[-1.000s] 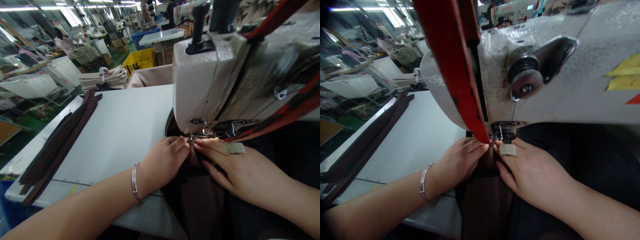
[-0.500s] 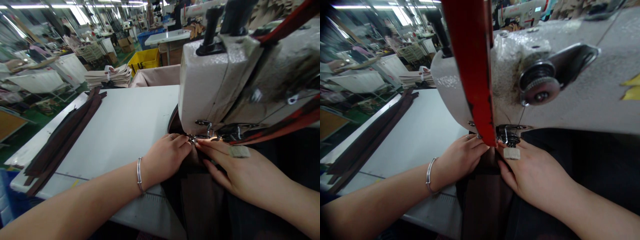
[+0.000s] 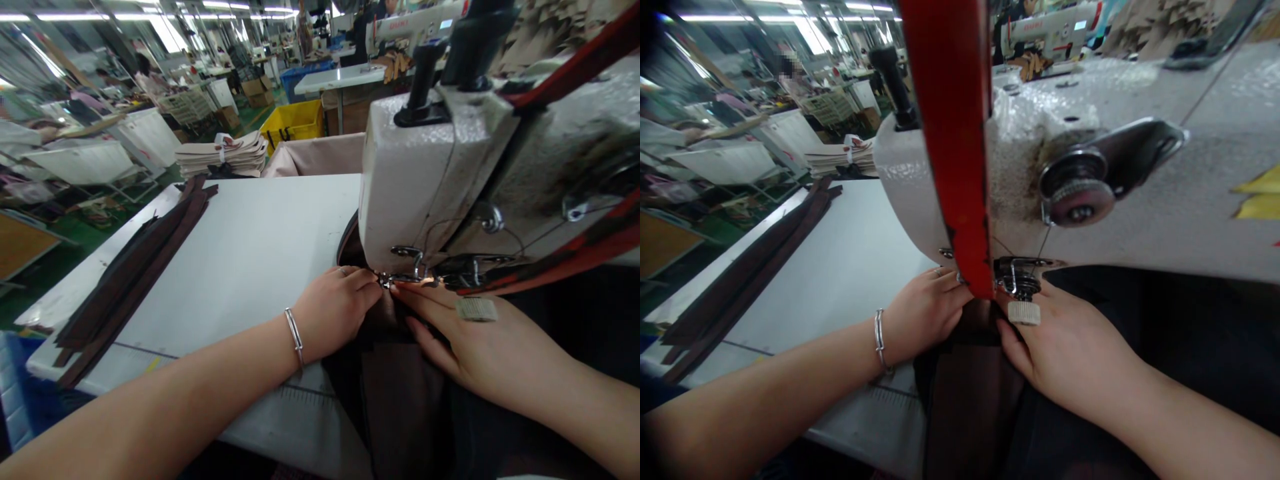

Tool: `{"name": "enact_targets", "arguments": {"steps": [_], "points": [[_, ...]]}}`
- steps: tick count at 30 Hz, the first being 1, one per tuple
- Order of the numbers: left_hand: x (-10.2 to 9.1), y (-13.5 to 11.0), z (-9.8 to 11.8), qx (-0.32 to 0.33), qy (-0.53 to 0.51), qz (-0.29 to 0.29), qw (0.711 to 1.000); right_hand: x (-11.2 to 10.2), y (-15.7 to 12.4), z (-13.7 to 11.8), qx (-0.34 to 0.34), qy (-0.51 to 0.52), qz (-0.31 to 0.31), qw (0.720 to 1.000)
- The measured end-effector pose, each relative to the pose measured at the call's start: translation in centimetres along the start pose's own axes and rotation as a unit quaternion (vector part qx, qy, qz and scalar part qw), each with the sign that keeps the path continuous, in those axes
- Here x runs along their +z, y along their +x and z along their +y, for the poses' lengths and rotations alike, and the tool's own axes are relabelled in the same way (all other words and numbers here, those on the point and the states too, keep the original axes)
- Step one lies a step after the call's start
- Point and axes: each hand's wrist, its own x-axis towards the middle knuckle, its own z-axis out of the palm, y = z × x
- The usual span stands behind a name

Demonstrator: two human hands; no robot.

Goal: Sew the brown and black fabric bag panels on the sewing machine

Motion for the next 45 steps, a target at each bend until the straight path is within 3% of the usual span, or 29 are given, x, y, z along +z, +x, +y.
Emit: {"name": "enact_targets", "arguments": {"steps": [9,14,18,21,24,27,30,32,34,36,39,42,45], "points": [[0.0,0.1,-0.2,0.014,-0.005,0.002,1.0,0.2,-0.3,-0.4,0.0,-0.006,-0.001,1.0],[-0.3,-0.1,-0.4,0.015,0.002,0.021,1.0,0.4,-0.1,0.6,0.001,-0.006,-0.014,1.0],[-1.5,-0.1,-4.0,0.09,0.002,0.057,0.994,-1.3,0.5,0.3,0.009,0.048,-0.027,0.998],[-2.4,0.5,-8.5,0.093,0.076,0.076,0.99,-3.2,0.7,-3.2,0.029,0.118,-0.025,0.992],[-3.0,1.0,-11.1,0.096,0.129,0.035,0.986,-4.2,0.4,-7.0,0.005,0.168,-0.007,0.986],[-4.1,-0.1,-9.4,0.125,0.143,-0.046,0.981,-4.4,-0.3,-7.7,0.007,0.171,-0.016,0.985],[-5.2,-2.5,-4.3,0.139,0.144,-0.103,0.974,-4.5,-1.5,-5.2,0.023,0.12,-0.064,0.99],[-5.3,-4.0,-0.9,0.167,0.129,-0.081,0.974,-4.2,-2.4,-3.3,0.023,0.07,-0.066,0.995],[-4.9,-5.0,1.2,0.186,0.114,-0.025,0.976,-3.4,-3.3,-2.1,0.028,0.035,-0.058,0.997],[-4.2,-5.2,1.8,0.193,0.093,0.009,0.977,-2.3,-3.9,-1.6,0.04,0.03,-0.045,0.998],[-3.7,-4.6,1.0,0.162,0.022,-0.023,0.986,-1.0,-4.0,-1.7,0.086,0.051,-0.019,0.995],[-4.8,-3.5,0.2,0.029,-0.083,-0.034,0.996,-0.8,-3.1,-1.6,0.137,0.062,-0.011,0.989],[-6.5,-2.4,0.3,-0.065,-0.175,-0.013,0.982,-1.5,-1.9,-1.5,0.089,0.03,-0.026,0.995]]}}
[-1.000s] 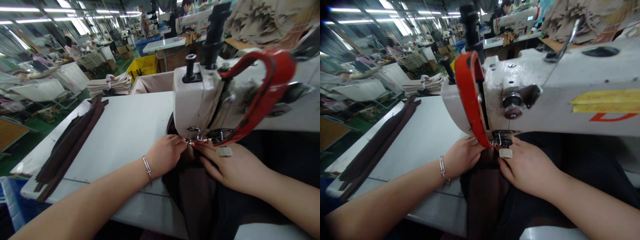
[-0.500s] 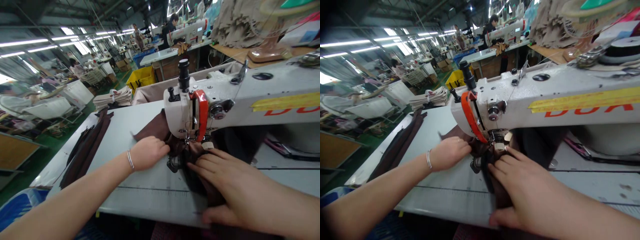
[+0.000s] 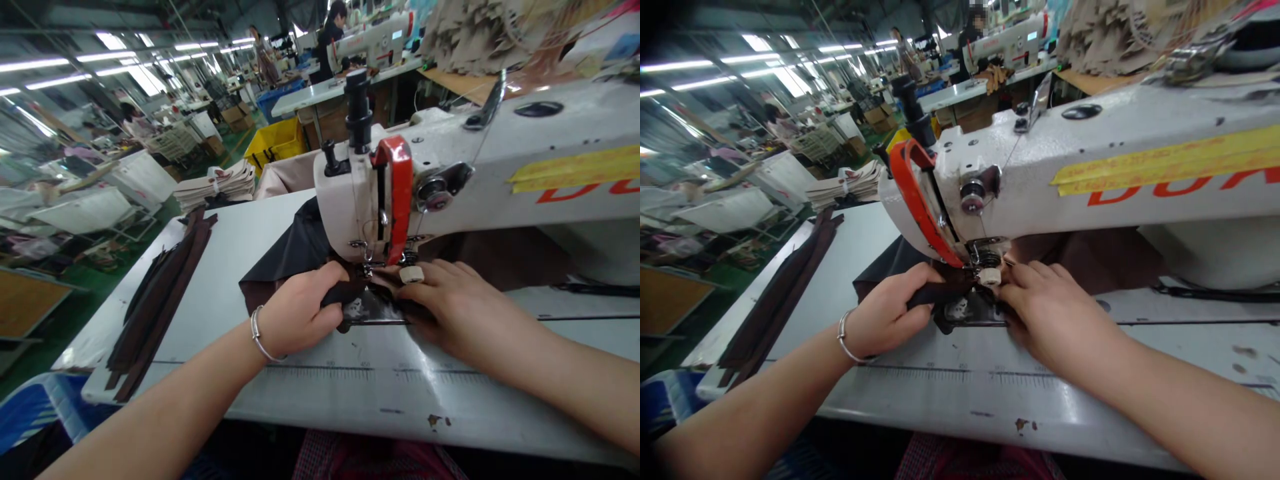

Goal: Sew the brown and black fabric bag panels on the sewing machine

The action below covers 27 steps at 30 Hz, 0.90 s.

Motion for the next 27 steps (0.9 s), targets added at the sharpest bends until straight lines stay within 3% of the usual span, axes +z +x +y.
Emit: {"name": "enact_targets", "arguments": {"steps": [3,6,9,12,15,21,27], "points": [[-0.2,0.5,0.7,-0.005,-0.012,-0.044,0.999,-0.3,0.7,-0.2,-0.05,-0.01,-0.004,0.999],[0.8,0.2,0.6,0.033,0.05,-0.105,0.993,-0.1,1.1,-0.2,-0.027,-0.032,0.002,0.999],[1.7,-0.4,0.3,0.056,0.04,-0.07,0.995,0.6,1.2,-0.3,-0.044,-0.046,0.029,0.998],[1.8,-0.5,0.3,0.014,-0.033,-0.003,0.999,1.2,0.9,-0.9,-0.093,-0.032,0.05,0.994],[1.5,-0.1,0.5,-0.013,-0.076,0.016,0.997,1.5,0.4,-1.9,-0.117,-0.04,0.061,0.99],[1.5,0.7,0.8,-0.002,-0.05,-0.027,0.998,1.6,0.1,-3.0,-0.135,-0.064,0.063,0.987],[1.0,2.1,0.5,-0.035,-0.023,-0.079,0.996,1.4,0.0,-2.4,-0.128,-0.059,0.065,0.988]]}}
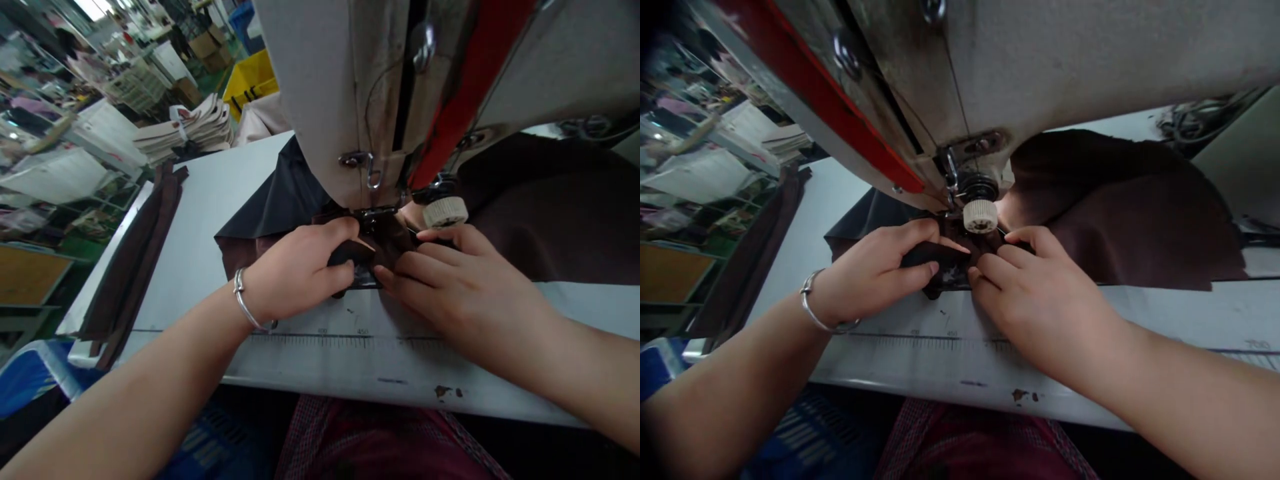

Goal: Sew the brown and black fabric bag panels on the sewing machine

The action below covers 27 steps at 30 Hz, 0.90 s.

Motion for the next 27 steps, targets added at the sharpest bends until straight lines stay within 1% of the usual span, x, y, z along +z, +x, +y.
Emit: {"name": "enact_targets", "arguments": {"steps": [2,5,10,12,14,17,20,23,27], "points": [[-0.3,0.4,-0.3,-0.003,0.002,0.007,1.0,-0.1,-0.2,0.3,-0.001,0.003,-0.009,1.0],[-0.6,0.8,-0.5,0.001,-0.006,0.012,1.0,0.0,-0.3,0.6,-0.004,0.005,-0.005,1.0],[-0.4,0.5,-0.2,-0.004,0.0,-0.005,1.0,0.2,-0.3,0.7,-0.003,0.006,-0.009,1.0],[0.3,0.1,0.2,0.006,0.019,-0.014,1.0,0.1,-0.2,0.7,-0.001,0.012,-0.015,1.0],[1.4,-0.5,0.7,0.034,0.055,-0.009,0.998,-0.1,-0.2,0.7,0.013,0.028,-0.015,0.999],[3.6,-1.3,1.3,0.075,0.12,0.03,0.99,-0.5,0.0,0.8,0.046,0.047,-0.002,0.998],[5.3,-1.7,1.5,0.074,0.151,0.073,0.983,-0.6,0.0,1.0,0.054,0.04,0.007,0.998],[5.9,-1.7,1.5,0.065,0.149,0.093,0.982,-0.6,0.1,0.9,0.055,0.048,0.005,0.997],[5.9,-1.6,1.3,0.073,0.137,0.106,0.982,-0.4,0.1,0.9,0.058,0.055,0.017,0.997]]}}
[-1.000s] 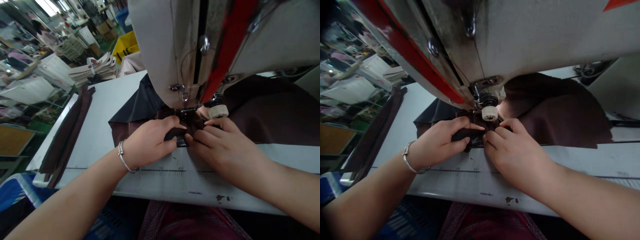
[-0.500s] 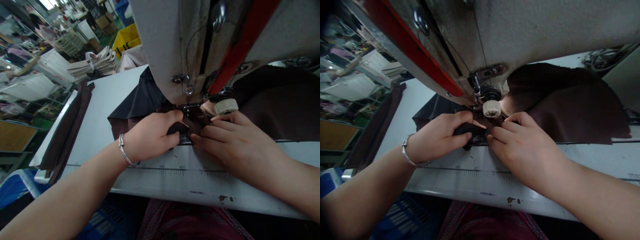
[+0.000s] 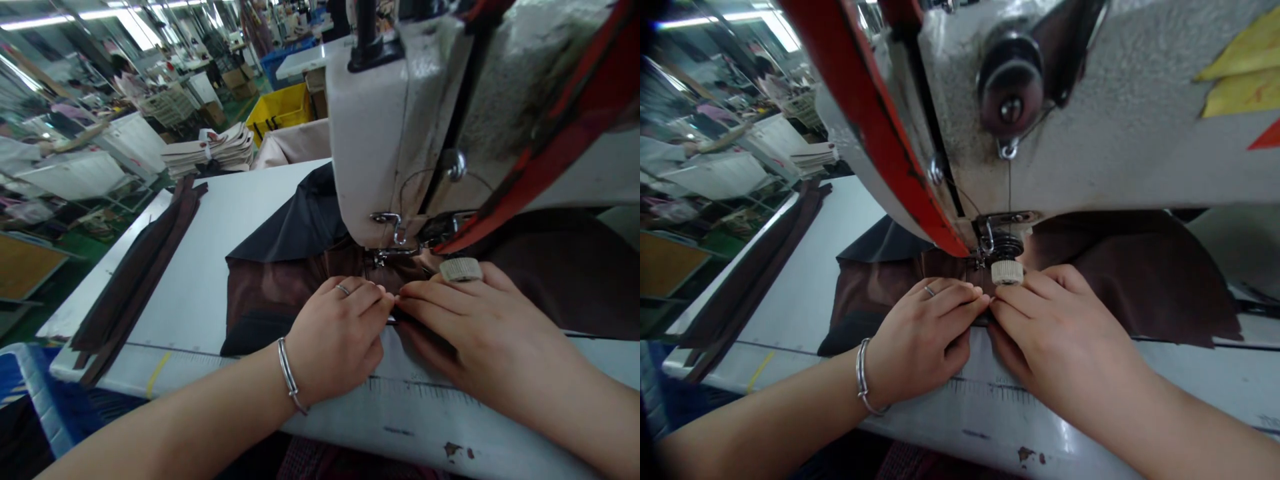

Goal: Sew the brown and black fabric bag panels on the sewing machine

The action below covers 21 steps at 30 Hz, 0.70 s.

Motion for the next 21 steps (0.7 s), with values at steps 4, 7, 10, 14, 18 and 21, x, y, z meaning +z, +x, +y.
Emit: {"name": "enact_targets", "arguments": {"steps": [4,7,10,14,18,21], "points": [[0.2,0.1,-0.3,0.0,-0.002,0.017,1.0,0.0,0.0,0.2,0.006,-0.003,-0.003,1.0],[0.3,0.4,-0.6,-0.012,-0.005,0.01,1.0,0.3,0.0,0.4,0.003,-0.014,-0.009,1.0],[0.4,0.8,-0.9,-0.023,-0.009,0.007,1.0,1.0,0.3,0.6,0.008,-0.03,-0.028,0.999],[0.7,1.2,-1.2,-0.032,-0.016,0.017,0.999,0.4,0.3,0.8,0.008,-0.016,-0.028,0.999],[0.9,0.9,-1.4,-0.034,-0.023,0.024,0.999,-4.1,-2.3,1.9,0.094,-0.042,0.068,0.992],[0.7,0.9,-1.5,-0.026,-0.025,0.016,0.999,-6.8,-5.1,4.0,0.33,-0.136,0.059,0.932]]}}
